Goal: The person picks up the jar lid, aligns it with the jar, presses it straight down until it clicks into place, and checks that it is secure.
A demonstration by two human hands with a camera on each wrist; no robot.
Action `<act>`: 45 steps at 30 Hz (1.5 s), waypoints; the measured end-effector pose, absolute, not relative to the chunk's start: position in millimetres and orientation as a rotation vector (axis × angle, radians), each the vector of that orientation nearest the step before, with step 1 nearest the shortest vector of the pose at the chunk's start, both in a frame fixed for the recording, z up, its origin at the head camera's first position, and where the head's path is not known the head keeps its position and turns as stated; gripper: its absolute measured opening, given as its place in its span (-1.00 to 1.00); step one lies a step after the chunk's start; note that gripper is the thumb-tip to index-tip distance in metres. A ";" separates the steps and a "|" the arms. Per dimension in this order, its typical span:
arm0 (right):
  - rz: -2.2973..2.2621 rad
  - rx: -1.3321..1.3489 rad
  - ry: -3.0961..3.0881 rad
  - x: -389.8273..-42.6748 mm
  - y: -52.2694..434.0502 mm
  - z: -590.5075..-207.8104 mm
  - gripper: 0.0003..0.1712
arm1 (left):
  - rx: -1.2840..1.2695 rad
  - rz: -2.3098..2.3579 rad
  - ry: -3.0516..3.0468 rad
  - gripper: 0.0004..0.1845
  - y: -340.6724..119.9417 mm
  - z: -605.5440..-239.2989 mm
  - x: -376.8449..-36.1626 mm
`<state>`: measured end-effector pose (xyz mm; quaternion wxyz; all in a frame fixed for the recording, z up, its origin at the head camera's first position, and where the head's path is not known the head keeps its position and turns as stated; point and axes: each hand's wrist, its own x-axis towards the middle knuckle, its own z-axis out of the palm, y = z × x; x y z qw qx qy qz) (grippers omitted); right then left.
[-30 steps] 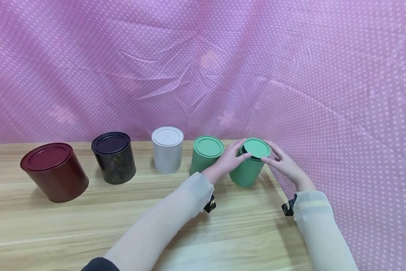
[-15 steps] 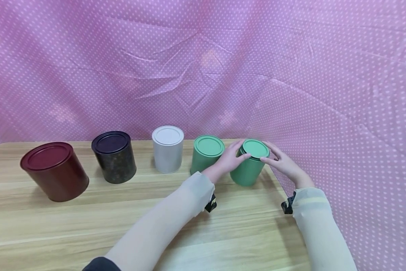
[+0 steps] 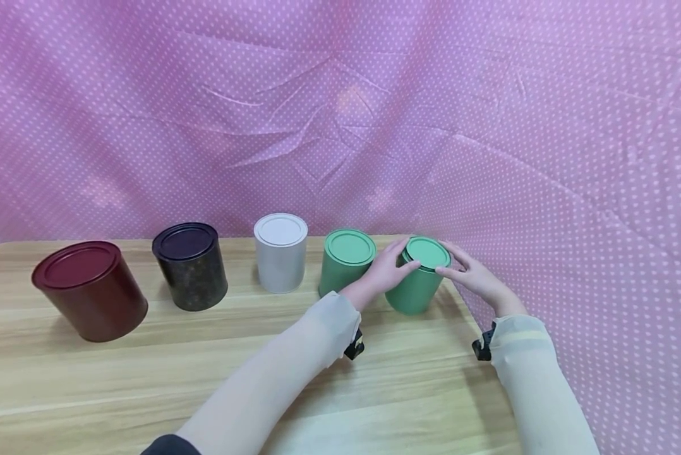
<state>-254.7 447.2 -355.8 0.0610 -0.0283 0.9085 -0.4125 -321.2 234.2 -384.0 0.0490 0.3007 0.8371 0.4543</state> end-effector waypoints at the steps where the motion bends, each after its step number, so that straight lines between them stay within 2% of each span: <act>1: -1.244 -0.079 2.742 -254.6 447.9 -356.1 -0.13 | 0.917 1.376 2.552 -0.28 234.2 -384.3 -320.7; 29: -1.101 -0.053 2.647 -260.5 458.3 -345.8 -0.11 | 0.834 1.137 2.716 -0.28 241.6 -379.0 -307.2; 45: -1.150 -0.093 2.585 -263.7 450.1 -345.3 -0.10 | 0.816 1.039 2.739 -0.28 239.1 -372.9 -313.2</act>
